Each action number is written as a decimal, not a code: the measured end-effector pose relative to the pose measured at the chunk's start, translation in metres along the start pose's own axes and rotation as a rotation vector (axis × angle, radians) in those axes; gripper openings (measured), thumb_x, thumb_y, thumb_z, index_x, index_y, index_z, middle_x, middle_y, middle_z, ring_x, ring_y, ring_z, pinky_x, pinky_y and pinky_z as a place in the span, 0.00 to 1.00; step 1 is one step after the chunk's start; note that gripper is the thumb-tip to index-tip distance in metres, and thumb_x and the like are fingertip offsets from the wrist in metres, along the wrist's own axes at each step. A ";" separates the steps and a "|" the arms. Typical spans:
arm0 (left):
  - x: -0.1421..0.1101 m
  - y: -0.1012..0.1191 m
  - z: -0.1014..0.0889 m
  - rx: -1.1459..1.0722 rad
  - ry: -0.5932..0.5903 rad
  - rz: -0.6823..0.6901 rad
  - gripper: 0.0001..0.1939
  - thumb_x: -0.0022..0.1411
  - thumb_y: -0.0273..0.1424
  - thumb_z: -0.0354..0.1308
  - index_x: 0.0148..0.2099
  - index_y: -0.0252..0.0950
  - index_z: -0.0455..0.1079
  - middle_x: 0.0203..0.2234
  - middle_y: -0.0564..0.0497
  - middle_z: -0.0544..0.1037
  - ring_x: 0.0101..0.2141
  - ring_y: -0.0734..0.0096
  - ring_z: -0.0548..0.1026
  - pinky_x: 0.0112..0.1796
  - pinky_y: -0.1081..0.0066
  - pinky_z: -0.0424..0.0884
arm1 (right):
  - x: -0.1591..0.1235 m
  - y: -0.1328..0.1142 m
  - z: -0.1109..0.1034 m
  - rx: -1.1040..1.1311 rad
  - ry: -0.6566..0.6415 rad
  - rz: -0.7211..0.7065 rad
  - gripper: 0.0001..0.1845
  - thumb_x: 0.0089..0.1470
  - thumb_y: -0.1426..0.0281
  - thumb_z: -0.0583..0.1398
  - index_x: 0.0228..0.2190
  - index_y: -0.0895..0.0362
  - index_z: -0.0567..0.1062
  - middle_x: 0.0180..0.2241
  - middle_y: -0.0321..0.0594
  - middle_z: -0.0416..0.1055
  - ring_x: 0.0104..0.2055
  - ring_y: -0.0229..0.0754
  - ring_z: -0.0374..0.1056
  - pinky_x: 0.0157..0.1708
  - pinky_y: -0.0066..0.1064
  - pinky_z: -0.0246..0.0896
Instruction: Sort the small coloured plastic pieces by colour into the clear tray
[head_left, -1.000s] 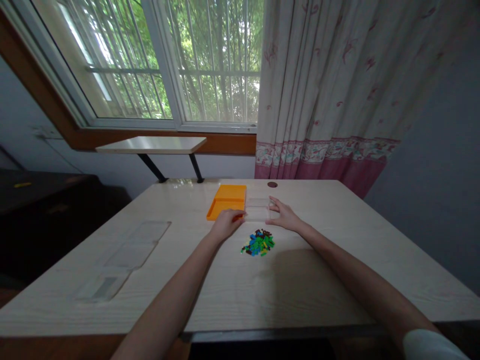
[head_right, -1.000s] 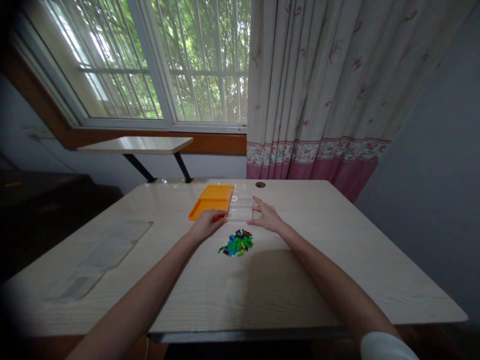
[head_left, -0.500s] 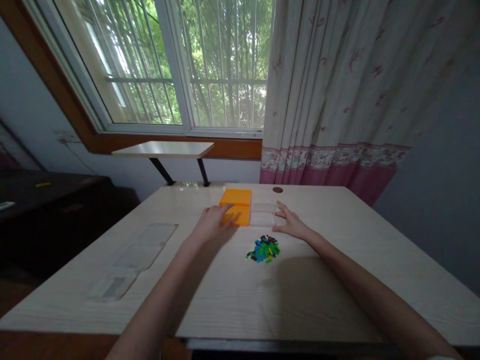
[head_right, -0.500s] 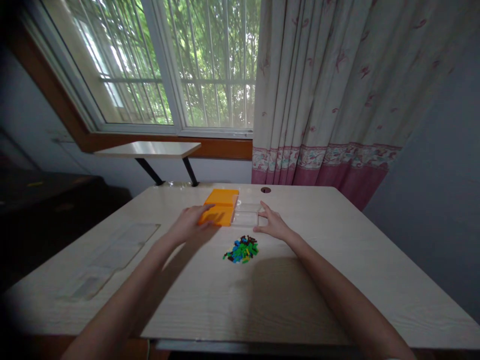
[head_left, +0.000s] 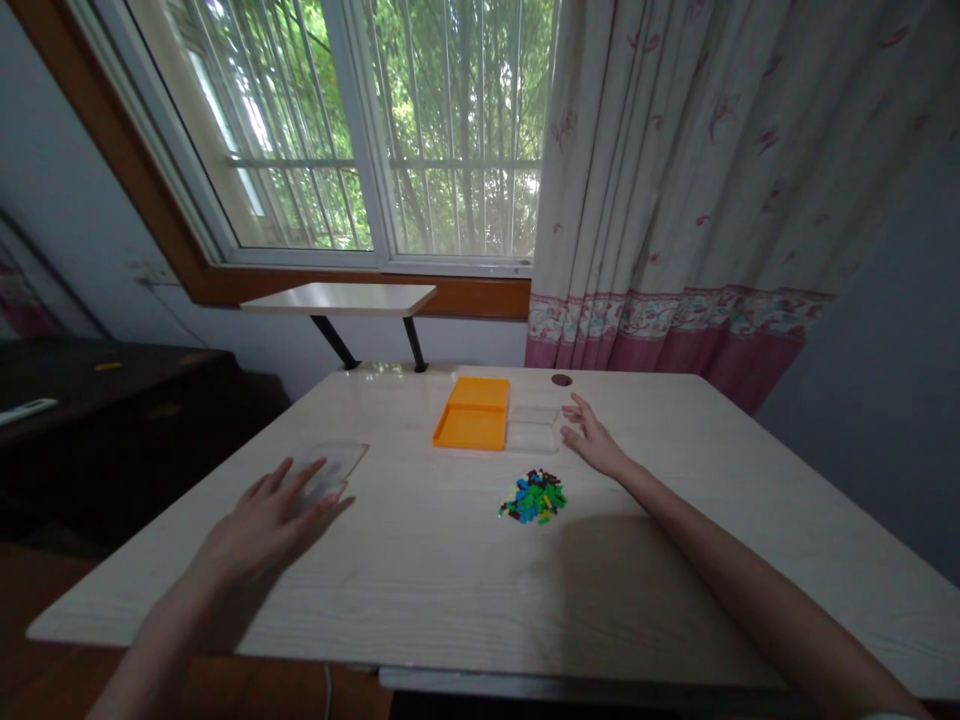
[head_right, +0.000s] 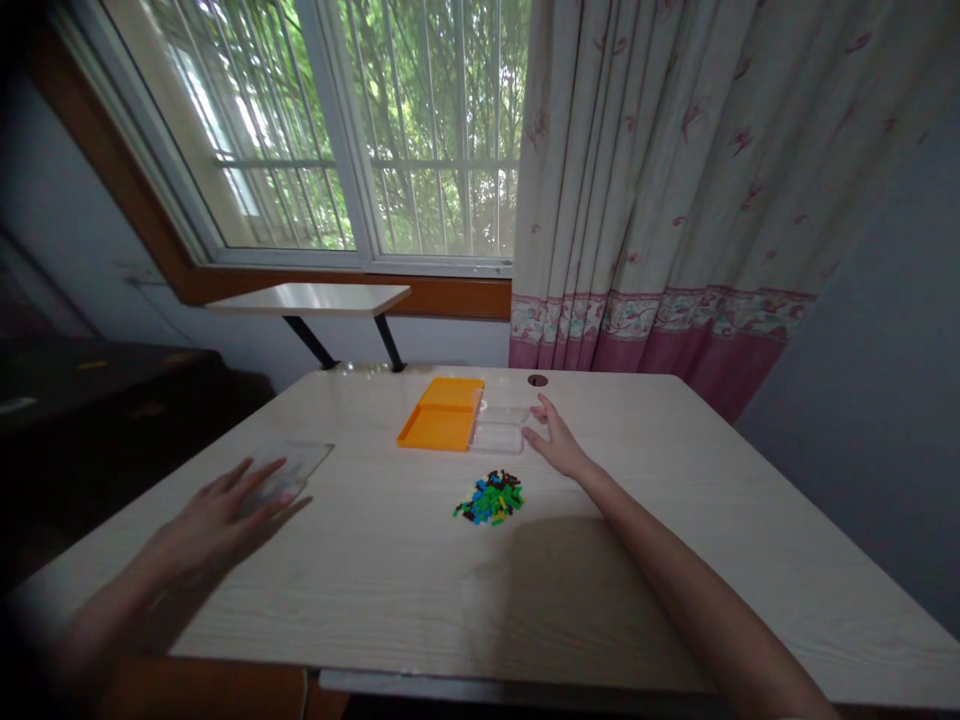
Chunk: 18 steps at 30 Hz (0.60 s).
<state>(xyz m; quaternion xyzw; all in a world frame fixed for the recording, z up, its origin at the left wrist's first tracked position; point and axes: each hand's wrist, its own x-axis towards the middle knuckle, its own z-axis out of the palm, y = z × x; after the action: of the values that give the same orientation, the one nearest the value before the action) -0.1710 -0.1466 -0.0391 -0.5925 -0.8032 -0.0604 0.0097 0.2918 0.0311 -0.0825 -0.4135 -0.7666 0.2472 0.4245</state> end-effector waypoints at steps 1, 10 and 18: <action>0.001 0.005 0.001 -0.021 -0.003 0.018 0.31 0.56 0.50 0.45 0.61 0.48 0.51 0.61 0.47 0.50 0.57 0.44 0.54 0.46 0.51 0.60 | 0.000 -0.003 -0.001 -0.048 0.079 -0.036 0.35 0.52 0.60 0.55 0.57 0.54 0.47 0.50 0.50 0.61 0.49 0.46 0.60 0.49 0.46 0.55; -0.001 0.075 -0.002 -0.077 -0.012 0.166 0.36 0.53 0.54 0.44 0.61 0.43 0.52 0.61 0.44 0.50 0.57 0.46 0.53 0.48 0.53 0.59 | 0.014 -0.105 0.046 -0.312 -0.240 -0.614 0.17 0.54 0.68 0.54 0.46 0.53 0.66 0.44 0.45 0.64 0.48 0.45 0.59 0.49 0.40 0.55; -0.002 0.074 0.008 -0.102 0.073 0.045 0.45 0.51 0.54 0.44 0.63 0.28 0.46 0.58 0.37 0.55 0.55 0.46 0.57 0.49 0.57 0.59 | 0.051 -0.167 0.141 -0.434 -0.468 -0.583 0.21 0.57 0.65 0.52 0.52 0.55 0.61 0.51 0.46 0.63 0.53 0.46 0.58 0.49 0.40 0.55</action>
<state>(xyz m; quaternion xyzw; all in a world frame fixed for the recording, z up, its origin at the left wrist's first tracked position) -0.0993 -0.1258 -0.0404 -0.6074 -0.7847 -0.1229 0.0102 0.0856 -0.0191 -0.0109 -0.1923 -0.9611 0.0371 0.1947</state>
